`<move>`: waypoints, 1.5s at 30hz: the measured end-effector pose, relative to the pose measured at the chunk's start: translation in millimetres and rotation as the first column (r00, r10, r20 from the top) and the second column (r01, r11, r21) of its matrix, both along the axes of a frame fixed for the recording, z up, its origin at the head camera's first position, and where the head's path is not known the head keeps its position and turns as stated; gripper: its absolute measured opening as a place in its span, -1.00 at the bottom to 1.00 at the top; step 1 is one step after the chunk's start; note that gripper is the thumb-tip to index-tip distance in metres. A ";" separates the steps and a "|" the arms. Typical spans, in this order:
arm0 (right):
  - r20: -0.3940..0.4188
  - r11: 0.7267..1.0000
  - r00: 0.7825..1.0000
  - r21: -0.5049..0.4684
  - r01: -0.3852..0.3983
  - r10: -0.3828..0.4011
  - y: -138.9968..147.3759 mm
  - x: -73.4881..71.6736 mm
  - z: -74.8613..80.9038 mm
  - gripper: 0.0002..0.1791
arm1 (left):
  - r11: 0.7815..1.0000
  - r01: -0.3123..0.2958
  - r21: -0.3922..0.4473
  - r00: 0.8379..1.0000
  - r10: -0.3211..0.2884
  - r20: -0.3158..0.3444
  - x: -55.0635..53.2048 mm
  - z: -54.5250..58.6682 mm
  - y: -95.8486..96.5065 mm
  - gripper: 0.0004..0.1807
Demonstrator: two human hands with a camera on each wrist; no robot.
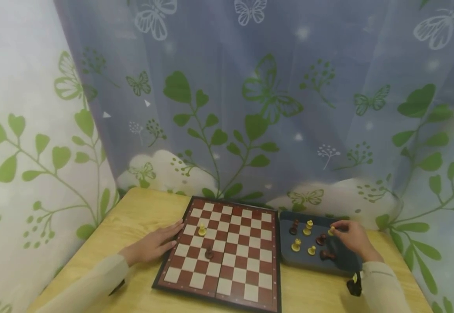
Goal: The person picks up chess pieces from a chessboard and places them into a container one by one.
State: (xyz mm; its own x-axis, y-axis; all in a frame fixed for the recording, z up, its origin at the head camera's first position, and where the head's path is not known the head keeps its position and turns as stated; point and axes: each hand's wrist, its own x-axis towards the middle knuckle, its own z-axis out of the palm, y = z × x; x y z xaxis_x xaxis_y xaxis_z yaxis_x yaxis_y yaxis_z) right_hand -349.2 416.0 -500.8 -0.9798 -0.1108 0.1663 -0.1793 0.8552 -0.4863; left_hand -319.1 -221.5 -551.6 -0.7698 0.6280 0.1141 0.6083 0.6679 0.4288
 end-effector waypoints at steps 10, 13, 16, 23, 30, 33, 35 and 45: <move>-0.010 1.000 1.000 0.019 -0.024 0.024 2.7 -3.3 1.7 -0.80 | 1.000 -0.007 -0.001 1.000 0.007 -0.002 -1.2 1.9 0.4 -0.35; -0.031 0.999 0.999 0.023 -0.030 0.031 1.6 -2.3 5.7 -0.81 | 1.000 -0.007 0.004 1.000 0.007 0.003 -1.4 2.6 0.2 -0.34; -0.048 0.999 0.998 0.021 -0.049 0.050 -4.2 -0.2 14.2 -0.80 | 1.000 0.001 0.004 1.000 -0.001 -0.011 -1.0 2.2 -0.3 -0.35; -0.067 0.996 0.993 -0.010 -0.093 0.092 -42.4 6.3 42.3 -0.74 | 1.000 -0.005 -0.001 1.000 0.005 -0.021 -1.5 1.6 -1.1 -0.35; -0.112 0.978 0.975 -0.052 -0.200 0.193 -101.4 13.2 53.3 -0.77 | 1.000 0.000 -0.003 0.999 0.000 -0.035 -2.7 1.2 -1.5 -0.35; -0.097 0.970 0.969 -0.056 -0.234 0.228 -126.5 16.1 48.8 -0.79 | 1.000 0.007 0.001 0.999 -0.007 -0.035 -1.8 0.7 -2.5 -0.36; -0.093 0.964 0.963 -0.065 -0.258 0.252 -141.1 17.8 44.1 -0.80 | 1.000 0.010 0.002 0.999 -0.010 -0.033 -1.1 -0.5 -2.9 -0.36; -0.051 0.919 0.930 -0.142 -0.368 0.365 -205.0 25.7 30.9 -0.80 | 1.000 0.010 -0.004 1.000 -0.010 -0.027 -0.1 -4.4 -1.8 -0.36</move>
State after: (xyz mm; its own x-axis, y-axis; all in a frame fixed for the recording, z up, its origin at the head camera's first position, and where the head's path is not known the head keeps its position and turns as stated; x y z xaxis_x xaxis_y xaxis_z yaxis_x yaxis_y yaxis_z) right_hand -323.5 211.0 -470.0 -0.8710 -0.4339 0.2304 -0.4792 0.6471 -0.5930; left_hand -319.2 -223.3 -556.0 -0.7600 0.6364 0.1319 0.6264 0.6632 0.4095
